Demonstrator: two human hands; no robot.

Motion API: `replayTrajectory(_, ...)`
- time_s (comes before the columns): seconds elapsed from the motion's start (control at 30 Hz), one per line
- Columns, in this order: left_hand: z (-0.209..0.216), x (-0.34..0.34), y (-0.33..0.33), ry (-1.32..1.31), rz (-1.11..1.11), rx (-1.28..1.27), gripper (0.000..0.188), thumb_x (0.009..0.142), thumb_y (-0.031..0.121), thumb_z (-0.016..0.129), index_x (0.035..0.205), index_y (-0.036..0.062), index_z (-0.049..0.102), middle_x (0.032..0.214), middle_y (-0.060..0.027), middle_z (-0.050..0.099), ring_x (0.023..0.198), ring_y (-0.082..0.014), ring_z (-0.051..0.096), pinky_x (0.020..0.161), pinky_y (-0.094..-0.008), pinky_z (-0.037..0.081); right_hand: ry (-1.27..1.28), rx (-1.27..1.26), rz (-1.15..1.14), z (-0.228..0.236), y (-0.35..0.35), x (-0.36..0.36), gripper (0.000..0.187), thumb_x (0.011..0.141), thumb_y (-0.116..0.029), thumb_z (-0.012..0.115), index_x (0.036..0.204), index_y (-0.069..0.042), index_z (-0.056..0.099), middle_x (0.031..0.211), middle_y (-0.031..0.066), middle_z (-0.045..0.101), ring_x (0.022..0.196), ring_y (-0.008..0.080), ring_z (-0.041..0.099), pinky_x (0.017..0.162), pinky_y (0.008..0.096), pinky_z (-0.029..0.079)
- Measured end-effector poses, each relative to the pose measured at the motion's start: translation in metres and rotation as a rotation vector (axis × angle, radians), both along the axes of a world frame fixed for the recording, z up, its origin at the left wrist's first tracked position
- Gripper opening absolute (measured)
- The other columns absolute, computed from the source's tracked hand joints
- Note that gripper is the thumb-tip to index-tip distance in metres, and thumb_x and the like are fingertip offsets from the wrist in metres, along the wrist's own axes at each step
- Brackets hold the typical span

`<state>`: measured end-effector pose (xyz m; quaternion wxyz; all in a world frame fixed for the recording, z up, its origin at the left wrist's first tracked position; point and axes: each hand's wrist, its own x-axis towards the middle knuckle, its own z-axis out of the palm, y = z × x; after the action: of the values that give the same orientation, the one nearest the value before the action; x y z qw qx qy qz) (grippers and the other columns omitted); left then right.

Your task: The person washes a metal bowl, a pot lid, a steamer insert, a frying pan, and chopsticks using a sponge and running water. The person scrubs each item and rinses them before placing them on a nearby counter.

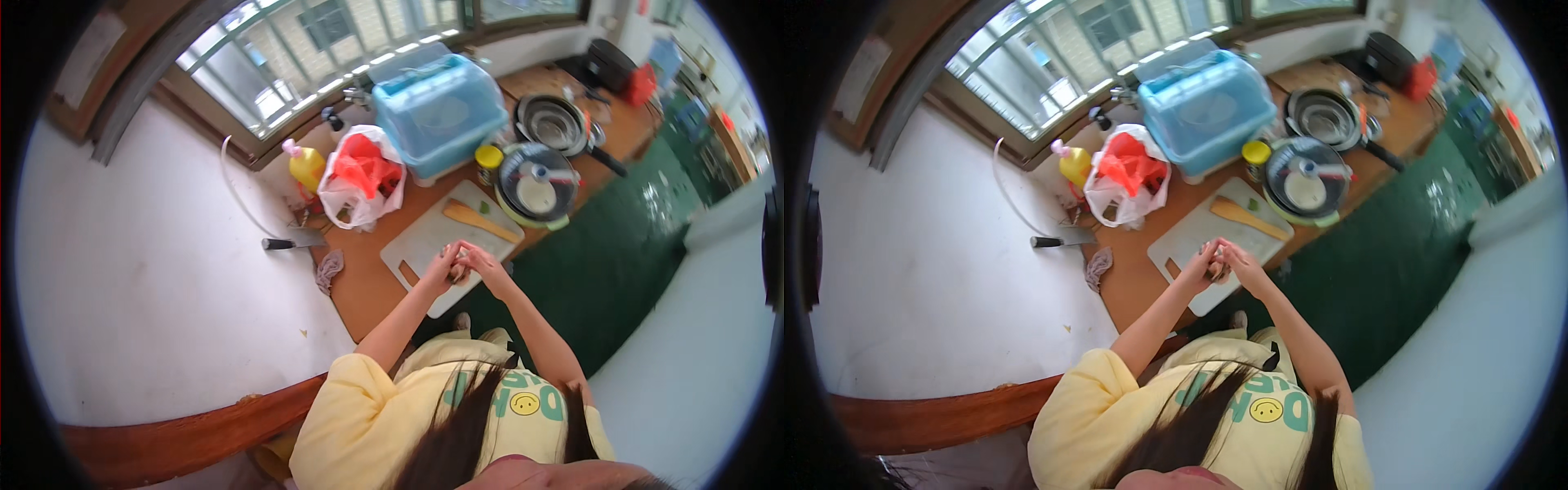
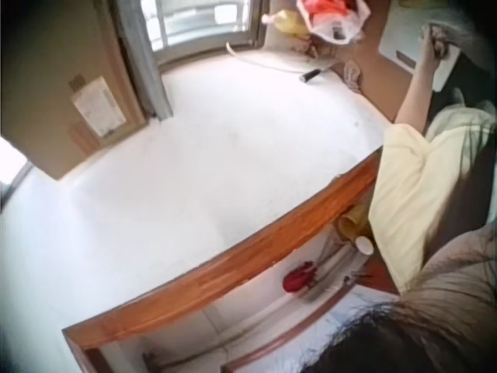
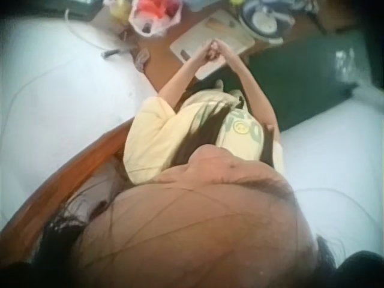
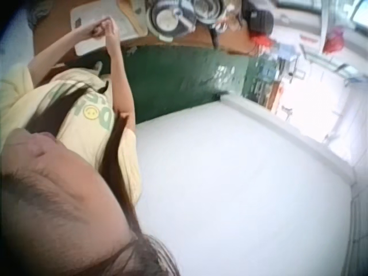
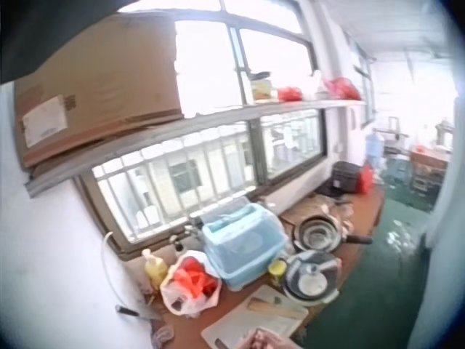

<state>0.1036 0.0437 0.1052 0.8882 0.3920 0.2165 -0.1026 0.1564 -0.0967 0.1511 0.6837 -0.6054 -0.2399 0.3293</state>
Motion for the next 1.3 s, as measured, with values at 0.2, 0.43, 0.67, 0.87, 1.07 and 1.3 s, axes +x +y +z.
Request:
replayTrajectory(0.2, 0.040, -0.027, 0.088, -0.248, 0.506, -0.470, 0.049, 0.081, 0.042, 0.053, 0.108, 0.0029, 0.045, 0.098, -0.0153, 0.053, 0.086, -0.0238, 0.054, 0.075, -0.0327, 0.047, -0.181, -0.084, 0.164, 0.047, 0.131, 0.119, 0.025, 0.086, -0.026, 0.049, 0.091, -0.002, 0.057, 0.076, 0.0052, 0.060, 0.067, 0.0130, 0.059, 0.060, 0.0241, 0.047)
replayTrajectory(0.43, 0.084, -0.031, 0.186, -0.617, 0.993, -0.328, 0.045, 0.081, 0.020, 0.053, 0.115, -0.0043, 0.037, 0.113, -0.0219, 0.044, 0.108, -0.0339, 0.043, 0.091, -0.0417, 0.040, -0.767, 0.009, 0.291, 0.133, 0.370, 0.158, 0.032, 0.080, -0.029, 0.051, 0.072, 0.001, 0.060, 0.065, 0.0161, 0.059, 0.060, 0.0284, 0.058, 0.057, 0.0373, 0.044)
replayTrajectory(0.67, 0.079, 0.041, 0.288, -0.508, 1.227, -0.494, 0.031, 0.077, 0.004, 0.049, 0.108, 0.0017, 0.043, 0.102, -0.0175, 0.053, 0.103, -0.0332, 0.048, 0.090, -0.0445, 0.041, -1.332, -0.231, 0.226, 0.097, 0.545, 0.158, 0.038, 0.083, -0.036, 0.044, 0.080, -0.003, 0.062, 0.085, 0.0190, 0.061, 0.081, 0.0311, 0.059, 0.069, 0.0409, 0.048)
replayTrajectory(0.87, 0.038, 0.075, 0.358, -0.541, 1.140, -0.401, 0.037, 0.087, 0.033, 0.043, 0.115, 0.0084, 0.042, 0.113, -0.0125, 0.047, 0.101, -0.0308, 0.048, 0.089, -0.0478, 0.039, -1.247, -0.433, 0.489, 0.070, 0.588, 0.144, 0.039, 0.083, -0.036, 0.041, 0.084, -0.004, 0.063, 0.090, 0.0169, 0.061, 0.085, 0.0305, 0.059, 0.075, 0.0409, 0.047)
replayTrajectory(1.07, 0.060, 0.099, 0.370, -0.737, 1.089, -0.405, 0.066, 0.078, 0.064, 0.035, 0.115, 0.0088, 0.042, 0.108, -0.0111, 0.049, 0.097, -0.0276, 0.049, 0.081, -0.0430, 0.042, -1.406, -0.519, 0.494, 0.069, 0.588, 0.146, 0.035, 0.083, -0.031, 0.040, 0.089, -0.003, 0.061, 0.095, 0.0178, 0.059, 0.088, 0.0324, 0.058, 0.075, 0.0415, 0.047)
replayTrajectory(1.3, 0.054, 0.094, 0.376, -0.806, 1.049, -0.378, 0.067, 0.079, 0.061, 0.038, 0.122, 0.0100, 0.037, 0.120, -0.0110, 0.043, 0.111, -0.0310, 0.041, 0.092, -0.0487, 0.034, -1.463, -0.474, 0.319, 0.051, 0.586, 0.141, 0.031, 0.081, -0.027, 0.042, 0.082, -0.002, 0.061, 0.088, 0.0188, 0.059, 0.081, 0.0332, 0.060, 0.070, 0.0407, 0.049)
